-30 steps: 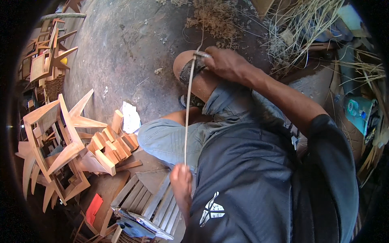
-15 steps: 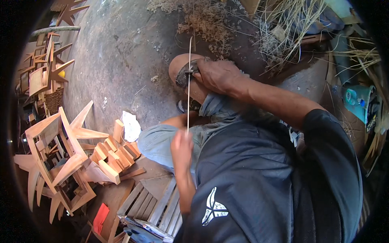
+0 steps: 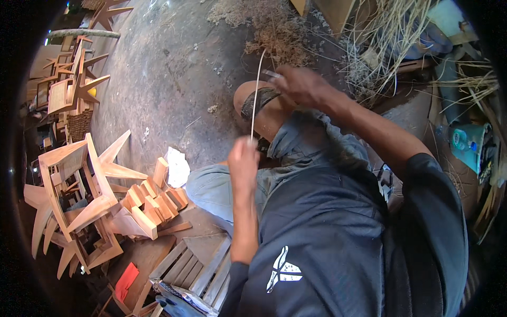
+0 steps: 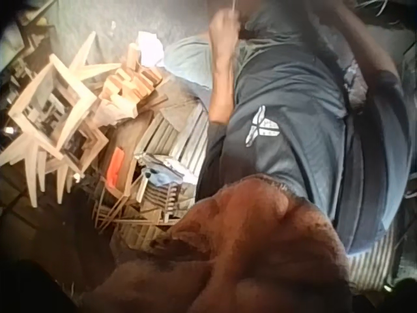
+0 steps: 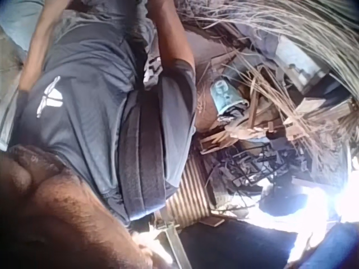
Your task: Weave natural fibers around a wooden furniture frame component.
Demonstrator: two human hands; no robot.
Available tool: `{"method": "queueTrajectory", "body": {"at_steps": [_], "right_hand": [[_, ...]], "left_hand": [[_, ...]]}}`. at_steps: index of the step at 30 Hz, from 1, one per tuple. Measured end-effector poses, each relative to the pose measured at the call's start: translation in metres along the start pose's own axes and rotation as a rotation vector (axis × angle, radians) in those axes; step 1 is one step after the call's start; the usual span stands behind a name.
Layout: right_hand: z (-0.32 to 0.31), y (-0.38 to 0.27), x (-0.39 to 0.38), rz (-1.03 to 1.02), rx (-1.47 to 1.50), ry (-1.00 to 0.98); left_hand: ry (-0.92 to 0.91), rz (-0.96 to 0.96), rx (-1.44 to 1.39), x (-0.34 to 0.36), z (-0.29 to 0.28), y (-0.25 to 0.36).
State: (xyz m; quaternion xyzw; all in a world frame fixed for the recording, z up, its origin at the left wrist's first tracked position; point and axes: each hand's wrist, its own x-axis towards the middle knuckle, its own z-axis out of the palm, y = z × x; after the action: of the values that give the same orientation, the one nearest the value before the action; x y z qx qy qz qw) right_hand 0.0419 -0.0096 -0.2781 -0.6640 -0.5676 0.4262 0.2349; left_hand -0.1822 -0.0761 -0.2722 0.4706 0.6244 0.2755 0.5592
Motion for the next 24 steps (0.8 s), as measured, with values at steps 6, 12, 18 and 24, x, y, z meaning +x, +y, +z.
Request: {"method": "queueTrajectory", "body": {"at_steps": [6, 12, 18, 24], "right_hand": [[0.053, -0.003, -0.008, -0.159, -0.365, -0.099], [0.042, 0.003, -0.011, -0.208, -0.32, -0.029], [0.05, -0.002, -0.005, -0.218, -0.369, -0.045], [0.062, -0.002, -0.006, -0.341, -0.391, 0.076]], "left_hand": [[-0.01, 0.175, 0.266, 0.035, 0.01, -0.007], [0.038, -0.568, 0.217, -0.198, -0.128, -0.065], [-0.052, 0.054, 0.955, -0.131, -0.1, -0.037], [0.02, 0.121, 0.631, 0.05, -0.002, 0.012]]}}
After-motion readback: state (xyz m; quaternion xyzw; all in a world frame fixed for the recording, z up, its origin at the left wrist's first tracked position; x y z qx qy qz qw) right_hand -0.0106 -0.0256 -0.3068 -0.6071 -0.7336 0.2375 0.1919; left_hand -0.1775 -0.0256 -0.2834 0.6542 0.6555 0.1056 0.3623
